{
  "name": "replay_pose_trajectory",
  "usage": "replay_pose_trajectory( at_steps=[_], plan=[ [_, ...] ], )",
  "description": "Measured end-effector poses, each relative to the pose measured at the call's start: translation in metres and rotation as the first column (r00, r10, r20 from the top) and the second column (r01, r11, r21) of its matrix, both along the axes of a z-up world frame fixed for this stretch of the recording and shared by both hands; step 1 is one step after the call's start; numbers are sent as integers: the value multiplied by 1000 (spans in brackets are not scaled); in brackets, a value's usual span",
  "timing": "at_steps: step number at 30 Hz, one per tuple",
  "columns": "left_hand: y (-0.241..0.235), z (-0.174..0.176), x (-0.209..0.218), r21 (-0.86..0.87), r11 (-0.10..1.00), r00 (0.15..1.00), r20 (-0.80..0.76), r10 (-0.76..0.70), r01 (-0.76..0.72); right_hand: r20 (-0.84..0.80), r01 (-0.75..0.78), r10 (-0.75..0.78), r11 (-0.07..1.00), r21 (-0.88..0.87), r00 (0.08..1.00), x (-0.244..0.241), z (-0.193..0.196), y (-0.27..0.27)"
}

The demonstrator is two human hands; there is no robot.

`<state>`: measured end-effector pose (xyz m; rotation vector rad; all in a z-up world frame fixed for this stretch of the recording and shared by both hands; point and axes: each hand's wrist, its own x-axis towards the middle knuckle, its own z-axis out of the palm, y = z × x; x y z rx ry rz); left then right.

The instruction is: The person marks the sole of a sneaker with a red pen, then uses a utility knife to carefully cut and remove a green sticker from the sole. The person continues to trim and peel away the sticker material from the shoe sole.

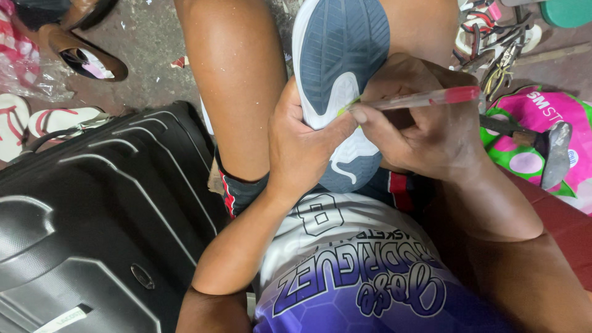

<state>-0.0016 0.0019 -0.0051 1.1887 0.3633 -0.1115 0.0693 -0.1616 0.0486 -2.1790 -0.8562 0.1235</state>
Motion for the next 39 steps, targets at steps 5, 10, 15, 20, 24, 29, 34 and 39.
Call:
replay_pose_trajectory(
  at_steps=[5, 10, 15, 20, 24, 29, 34, 39],
  plan=[
    [0, -2, 0, 18, 1000, 1000, -1, 2, -2, 127, -42, 48, 998, -47, 991, 5, 1, 4],
    [-1, -1, 0, -32, 999, 1000, 1, 6, -6, 80, -12, 15, 999, -41, 997, 2, -5, -3],
    [0, -2, 1, -81, 997, 1000, 10, 4, -4, -73, 31, -25, 996, 83, 997, -3, -14, -6],
    [0, -4, 1, -112, 994, 1000, 2, 7, -7, 2, 9, -9, 999, -37, 1000, -3, -14, -9],
    [-1, -4, 0, -93, 996, 999, 31, -9, 11, -21, 63, -64, 997, -52, 998, -4, -14, -10],
    [0, -3, 1, -129, 991, 1000, 9, -17, 18, -285, 165, -119, 976, 143, 951, -2, -18, -12],
    [7, -4, 1, -206, 978, 999, 10, -31, 33, -381, 266, -76, 839, 475, 921, -5, -18, -16],
    [8, -7, 6, -229, 973, 998, -29, -47, 39, -275, 215, -102, 883, 417, 956, -8, -25, -21]
  ],
)
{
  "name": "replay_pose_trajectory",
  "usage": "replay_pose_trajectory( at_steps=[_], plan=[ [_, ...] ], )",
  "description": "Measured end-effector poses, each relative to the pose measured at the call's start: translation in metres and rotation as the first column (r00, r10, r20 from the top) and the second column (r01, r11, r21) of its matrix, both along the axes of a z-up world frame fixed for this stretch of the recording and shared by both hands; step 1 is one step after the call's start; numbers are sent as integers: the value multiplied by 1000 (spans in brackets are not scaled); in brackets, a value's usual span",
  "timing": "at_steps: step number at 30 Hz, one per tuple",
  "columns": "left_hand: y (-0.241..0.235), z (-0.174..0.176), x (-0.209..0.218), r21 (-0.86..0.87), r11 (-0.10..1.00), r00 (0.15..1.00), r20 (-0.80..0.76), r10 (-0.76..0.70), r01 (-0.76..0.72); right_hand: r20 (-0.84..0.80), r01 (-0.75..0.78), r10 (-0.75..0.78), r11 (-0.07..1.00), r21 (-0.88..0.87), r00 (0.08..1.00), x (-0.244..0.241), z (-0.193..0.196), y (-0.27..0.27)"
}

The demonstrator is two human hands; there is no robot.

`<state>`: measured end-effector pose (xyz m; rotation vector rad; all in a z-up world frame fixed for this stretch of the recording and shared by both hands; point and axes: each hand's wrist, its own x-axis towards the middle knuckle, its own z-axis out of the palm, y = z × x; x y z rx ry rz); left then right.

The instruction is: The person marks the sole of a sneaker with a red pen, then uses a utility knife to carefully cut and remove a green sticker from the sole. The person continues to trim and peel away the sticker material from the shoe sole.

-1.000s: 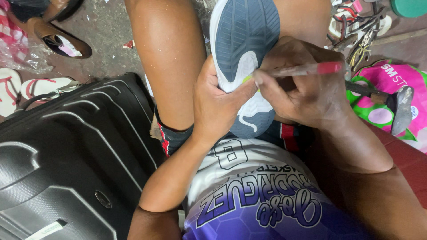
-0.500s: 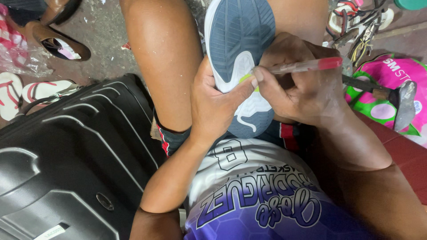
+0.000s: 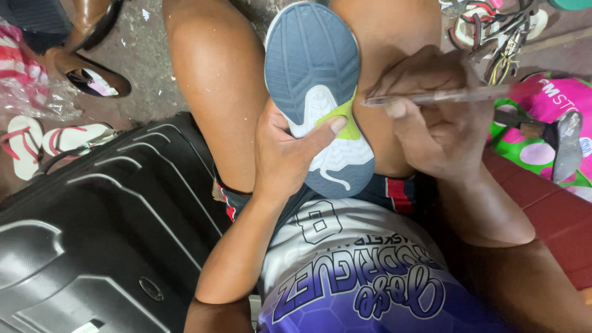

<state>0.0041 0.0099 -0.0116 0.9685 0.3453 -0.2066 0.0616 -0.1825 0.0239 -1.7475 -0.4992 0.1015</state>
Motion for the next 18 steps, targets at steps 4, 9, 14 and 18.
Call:
replay_pose_trajectory(
  at_steps=[4, 9, 14, 18],
  plan=[
    [0, 0, 3, 1, 1000, 999, -34, -11, 11, 92, -20, 29, 995, -99, 995, 4, -5, -2],
    [-3, 4, 7, 71, 997, 999, -39, -23, 25, 112, -39, 50, 995, -96, 992, 11, -1, 2],
    [-5, 7, 9, 128, 991, 999, -43, -29, 34, 95, -10, 38, 962, -271, 995, 12, 7, 5],
    [-6, 8, 10, 127, 991, 998, -46, -30, 35, 113, -19, 59, 945, -327, 992, 13, 7, 4]
  ],
)
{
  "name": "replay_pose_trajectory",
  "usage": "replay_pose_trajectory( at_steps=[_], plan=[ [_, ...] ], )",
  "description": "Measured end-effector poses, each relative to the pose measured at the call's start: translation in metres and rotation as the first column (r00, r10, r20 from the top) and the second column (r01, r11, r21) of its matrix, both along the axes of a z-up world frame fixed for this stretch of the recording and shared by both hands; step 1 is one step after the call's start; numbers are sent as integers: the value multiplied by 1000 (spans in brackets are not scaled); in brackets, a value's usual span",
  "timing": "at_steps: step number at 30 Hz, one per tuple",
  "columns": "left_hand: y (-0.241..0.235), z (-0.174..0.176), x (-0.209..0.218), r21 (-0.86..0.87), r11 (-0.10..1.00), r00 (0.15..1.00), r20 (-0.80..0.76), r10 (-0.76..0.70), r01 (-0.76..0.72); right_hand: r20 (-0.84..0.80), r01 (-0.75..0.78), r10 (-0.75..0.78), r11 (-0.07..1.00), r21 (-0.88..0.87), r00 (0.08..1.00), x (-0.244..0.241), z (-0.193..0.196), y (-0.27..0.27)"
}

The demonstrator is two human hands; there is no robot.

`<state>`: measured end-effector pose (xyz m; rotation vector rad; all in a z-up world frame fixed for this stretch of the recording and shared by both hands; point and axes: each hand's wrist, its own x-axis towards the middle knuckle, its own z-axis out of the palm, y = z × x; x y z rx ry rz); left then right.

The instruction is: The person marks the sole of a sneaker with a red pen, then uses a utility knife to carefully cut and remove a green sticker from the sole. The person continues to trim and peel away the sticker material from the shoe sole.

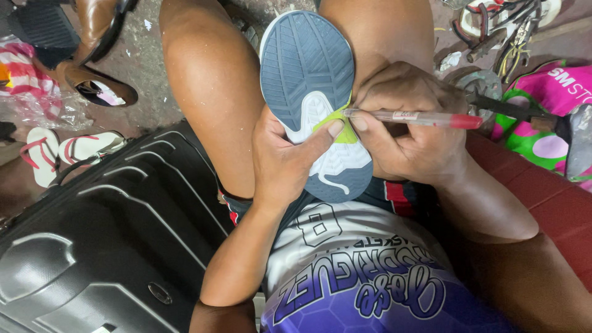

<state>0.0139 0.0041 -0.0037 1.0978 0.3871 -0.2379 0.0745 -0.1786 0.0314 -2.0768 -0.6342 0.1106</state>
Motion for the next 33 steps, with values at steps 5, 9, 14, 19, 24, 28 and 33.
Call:
replay_pose_trajectory(
  at_steps=[5, 9, 14, 19, 24, 28, 33],
  plan=[
    [0, 0, 1, -9, 1000, 1000, 3, -2, 2, -27, 2, 0, 997, 80, 1000, 1, -3, -1],
    [1, -1, 0, 27, 1000, 1000, 3, -9, 9, 33, -3, 3, 1000, -18, 999, 0, -4, -1],
    [0, -3, 0, 1, 1000, 1000, -18, -17, 17, 66, 11, -12, 1000, 18, 998, 2, -8, -3],
    [1, -4, 2, -43, 999, 1000, -28, -9, 7, -9, 76, -76, 995, 68, 997, 7, -6, -10],
    [1, -3, 2, -25, 1000, 998, -56, -5, 4, -69, 19, -10, 991, 130, 998, 7, -4, -8],
    [2, -6, 1, 3, 1000, 1000, -5, -21, 21, -53, -2, 10, 990, 141, 999, 5, -4, 0],
    [2, -18, -6, -62, 998, 1000, -31, 0, -2, 25, -11, 6, 979, 203, 1000, 7, -7, -2]
  ],
)
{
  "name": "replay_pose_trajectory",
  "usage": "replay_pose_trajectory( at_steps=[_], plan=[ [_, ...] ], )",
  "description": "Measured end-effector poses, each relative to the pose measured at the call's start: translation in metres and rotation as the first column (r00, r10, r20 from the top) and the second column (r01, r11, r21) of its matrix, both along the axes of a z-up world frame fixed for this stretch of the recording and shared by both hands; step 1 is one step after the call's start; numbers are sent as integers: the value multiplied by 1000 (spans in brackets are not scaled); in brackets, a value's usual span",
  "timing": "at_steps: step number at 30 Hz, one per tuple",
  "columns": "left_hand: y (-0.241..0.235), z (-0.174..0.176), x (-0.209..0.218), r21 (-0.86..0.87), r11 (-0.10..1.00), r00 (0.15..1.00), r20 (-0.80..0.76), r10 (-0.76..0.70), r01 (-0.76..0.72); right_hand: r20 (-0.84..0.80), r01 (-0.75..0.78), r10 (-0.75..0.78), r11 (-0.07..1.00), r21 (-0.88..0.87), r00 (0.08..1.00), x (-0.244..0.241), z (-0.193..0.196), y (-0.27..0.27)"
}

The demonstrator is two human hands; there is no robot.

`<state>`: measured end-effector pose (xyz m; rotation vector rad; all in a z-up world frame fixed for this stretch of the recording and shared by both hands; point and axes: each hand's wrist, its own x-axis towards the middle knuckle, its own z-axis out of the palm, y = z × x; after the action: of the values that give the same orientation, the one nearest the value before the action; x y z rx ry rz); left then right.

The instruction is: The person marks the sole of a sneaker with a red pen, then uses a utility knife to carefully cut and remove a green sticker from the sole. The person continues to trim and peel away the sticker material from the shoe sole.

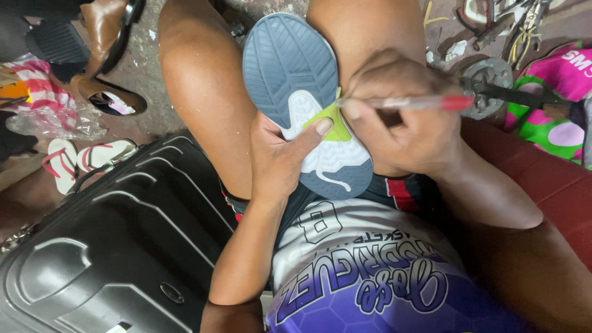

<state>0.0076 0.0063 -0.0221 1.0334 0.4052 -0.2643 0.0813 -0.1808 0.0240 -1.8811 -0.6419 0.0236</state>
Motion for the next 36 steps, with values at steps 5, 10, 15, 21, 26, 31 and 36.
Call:
replay_pose_trajectory(
  at_steps=[5, 10, 15, 21, 26, 31, 36],
  plan=[
    [2, -21, -3, -199, 979, 999, -34, 36, -42, -228, 57, -16, 983, 174, 974, 2, 5, -9],
    [1, -35, -8, -330, 943, 997, -67, 22, -43, -296, 58, 3, 979, 197, 955, -4, 7, -6],
    [3, -41, -9, -375, 926, 996, -86, 19, -50, -138, 37, -25, 996, 87, 990, -4, 7, 1],
    [-1, -45, -11, -394, 917, 995, -97, 26, -63, -173, 45, -27, 994, 101, 985, -3, 9, 1],
    [1, -54, -14, -411, 910, 994, -110, 11, -56, -190, 25, 4, 988, 151, 982, -2, 7, 1],
    [5, -65, -22, -479, 876, 994, -109, 12, -63, -272, 94, -25, 966, 243, 962, 1, 4, -2],
    [6, -69, -30, -532, 841, 993, -104, 50, -98, -158, 105, -75, 977, 187, 985, -11, 8, 6]
  ],
)
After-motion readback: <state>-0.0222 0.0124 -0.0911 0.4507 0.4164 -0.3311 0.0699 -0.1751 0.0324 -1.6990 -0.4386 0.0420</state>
